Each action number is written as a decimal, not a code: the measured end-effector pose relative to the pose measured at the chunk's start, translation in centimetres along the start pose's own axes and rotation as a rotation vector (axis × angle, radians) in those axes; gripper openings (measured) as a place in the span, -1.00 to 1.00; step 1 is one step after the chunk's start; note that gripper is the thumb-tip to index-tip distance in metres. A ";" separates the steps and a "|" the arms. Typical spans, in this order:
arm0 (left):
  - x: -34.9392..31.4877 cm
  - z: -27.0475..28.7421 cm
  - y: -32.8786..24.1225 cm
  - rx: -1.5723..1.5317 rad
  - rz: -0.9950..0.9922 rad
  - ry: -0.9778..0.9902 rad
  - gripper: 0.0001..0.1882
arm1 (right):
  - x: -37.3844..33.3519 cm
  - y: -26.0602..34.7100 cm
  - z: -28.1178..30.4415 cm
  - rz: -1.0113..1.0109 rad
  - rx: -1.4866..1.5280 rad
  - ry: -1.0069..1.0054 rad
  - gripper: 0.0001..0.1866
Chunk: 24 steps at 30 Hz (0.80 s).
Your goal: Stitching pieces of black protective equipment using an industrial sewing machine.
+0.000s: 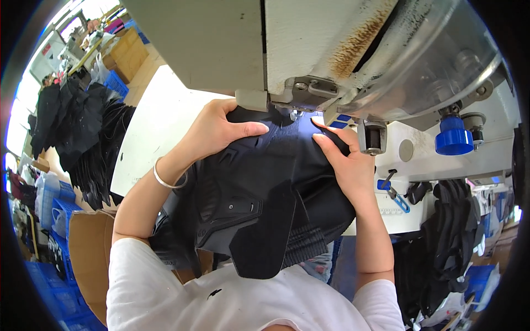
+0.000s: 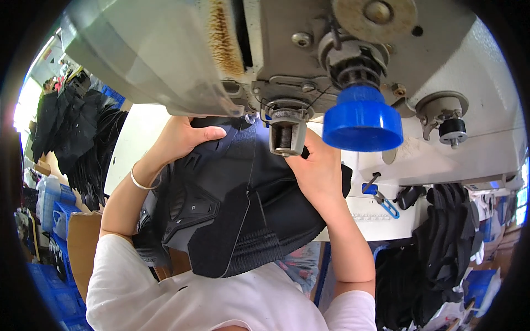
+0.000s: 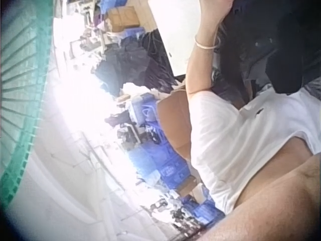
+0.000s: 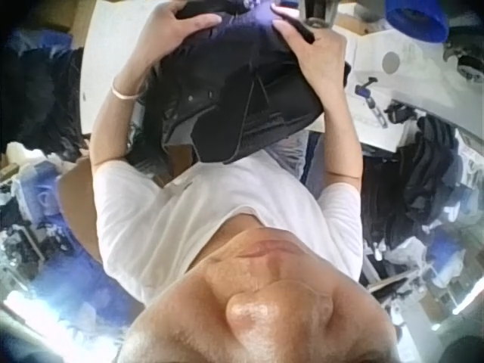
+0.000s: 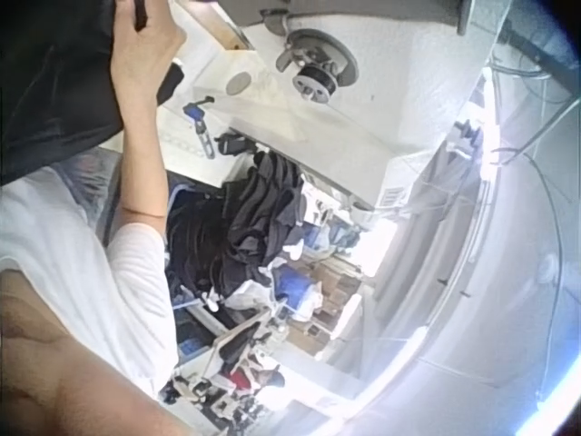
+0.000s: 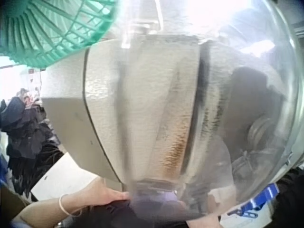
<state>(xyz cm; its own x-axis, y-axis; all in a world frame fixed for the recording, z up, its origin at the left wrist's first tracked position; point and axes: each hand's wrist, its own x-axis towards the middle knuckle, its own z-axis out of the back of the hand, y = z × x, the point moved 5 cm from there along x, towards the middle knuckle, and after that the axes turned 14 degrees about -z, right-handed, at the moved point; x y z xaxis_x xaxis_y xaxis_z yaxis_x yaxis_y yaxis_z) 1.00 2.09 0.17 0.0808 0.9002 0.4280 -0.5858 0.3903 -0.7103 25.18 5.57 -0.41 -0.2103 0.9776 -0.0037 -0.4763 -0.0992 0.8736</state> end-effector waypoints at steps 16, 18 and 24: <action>0.3 -1.4 2.3 -0.300 0.029 0.048 -0.57 | 0.4 0.5 0.3 0.233 -0.075 -0.124 -0.66; 0.9 -1.1 1.8 -0.317 0.055 0.063 -0.55 | 0.7 0.5 0.5 0.242 -0.087 -0.134 -0.64; 1.7 -0.5 2.7 -0.248 0.219 0.228 -0.53 | 0.8 0.7 0.4 0.334 -0.137 -0.140 -0.63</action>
<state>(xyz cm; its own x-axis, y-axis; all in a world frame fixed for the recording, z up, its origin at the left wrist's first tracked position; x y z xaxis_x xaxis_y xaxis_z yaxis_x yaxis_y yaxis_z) -0.09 4.78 -1.27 0.1688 0.9762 0.1359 -0.3988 0.1938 -0.8963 25.07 6.38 0.38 -0.2591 0.9022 0.3447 -0.5132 -0.4309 0.7423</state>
